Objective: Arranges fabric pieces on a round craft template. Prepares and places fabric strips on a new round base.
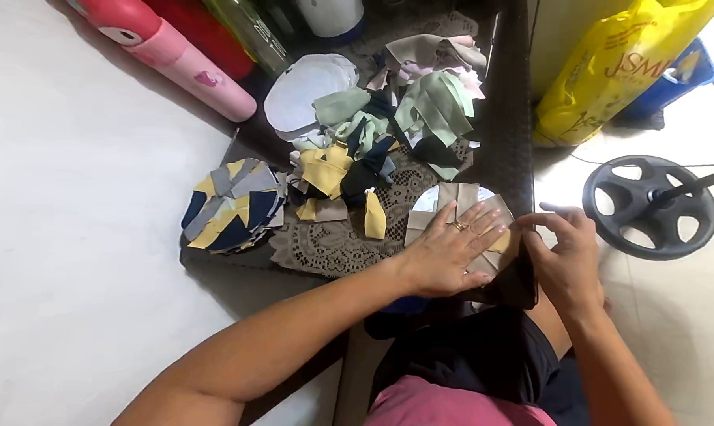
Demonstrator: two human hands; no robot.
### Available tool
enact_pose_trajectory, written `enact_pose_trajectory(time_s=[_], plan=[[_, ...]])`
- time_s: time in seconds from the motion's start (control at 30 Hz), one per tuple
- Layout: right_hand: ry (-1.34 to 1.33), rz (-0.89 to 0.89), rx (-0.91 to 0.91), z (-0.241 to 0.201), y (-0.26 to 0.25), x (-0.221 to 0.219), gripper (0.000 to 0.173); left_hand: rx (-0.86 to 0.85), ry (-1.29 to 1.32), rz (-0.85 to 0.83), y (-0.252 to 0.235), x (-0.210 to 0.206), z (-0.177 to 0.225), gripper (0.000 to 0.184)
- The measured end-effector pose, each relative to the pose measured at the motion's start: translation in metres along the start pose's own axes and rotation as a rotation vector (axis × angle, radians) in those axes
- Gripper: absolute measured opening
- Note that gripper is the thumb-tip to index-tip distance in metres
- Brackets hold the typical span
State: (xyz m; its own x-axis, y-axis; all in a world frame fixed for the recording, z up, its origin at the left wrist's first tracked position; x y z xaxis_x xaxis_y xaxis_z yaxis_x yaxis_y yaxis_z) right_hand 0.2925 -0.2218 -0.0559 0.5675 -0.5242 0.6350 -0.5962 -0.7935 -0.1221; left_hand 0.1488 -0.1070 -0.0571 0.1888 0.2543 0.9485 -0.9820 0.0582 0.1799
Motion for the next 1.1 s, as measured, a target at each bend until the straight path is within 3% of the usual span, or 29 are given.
enact_pose_trajectory(time_s=[0.13,0.53,0.7,0.93,1.03,1.1], plan=[[0.079,-0.058,-0.028,-0.005,-0.018,-0.003,0.02,0.009,-0.004,0.002,0.0,0.0,0.0,0.071],[-0.052,-0.129,-0.138,-0.001,-0.021,-0.005,0.016,-0.035,0.037,-0.025,0.0,0.001,-0.003,0.071],[-0.016,-0.032,-0.012,-0.007,-0.011,0.002,0.027,-0.127,0.085,-0.069,0.002,0.004,-0.004,0.072],[-0.127,0.144,0.193,-0.042,-0.002,0.0,0.025,-0.214,0.155,-0.075,0.004,0.013,-0.005,0.068],[-0.172,0.162,0.223,-0.043,-0.001,-0.013,0.028,-0.141,0.149,0.008,0.013,0.018,-0.003,0.064],[-0.183,0.186,0.233,-0.038,-0.001,-0.019,0.029,0.018,0.122,0.211,0.031,0.029,-0.006,0.056]])
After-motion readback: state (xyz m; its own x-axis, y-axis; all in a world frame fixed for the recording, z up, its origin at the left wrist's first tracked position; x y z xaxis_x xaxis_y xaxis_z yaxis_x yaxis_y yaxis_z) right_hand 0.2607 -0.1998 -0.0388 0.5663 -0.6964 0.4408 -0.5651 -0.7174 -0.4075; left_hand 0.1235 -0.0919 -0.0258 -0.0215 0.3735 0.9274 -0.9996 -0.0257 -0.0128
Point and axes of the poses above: each hand's wrist, its own y-axis away from the middle knuckle, its own x-axis out of the back of the hand, z = x × y, the point moved 5 cm from there along -y, towards the middle knuckle, and after that the axes turned 10 degrees about -z, right-handed, at the moved point
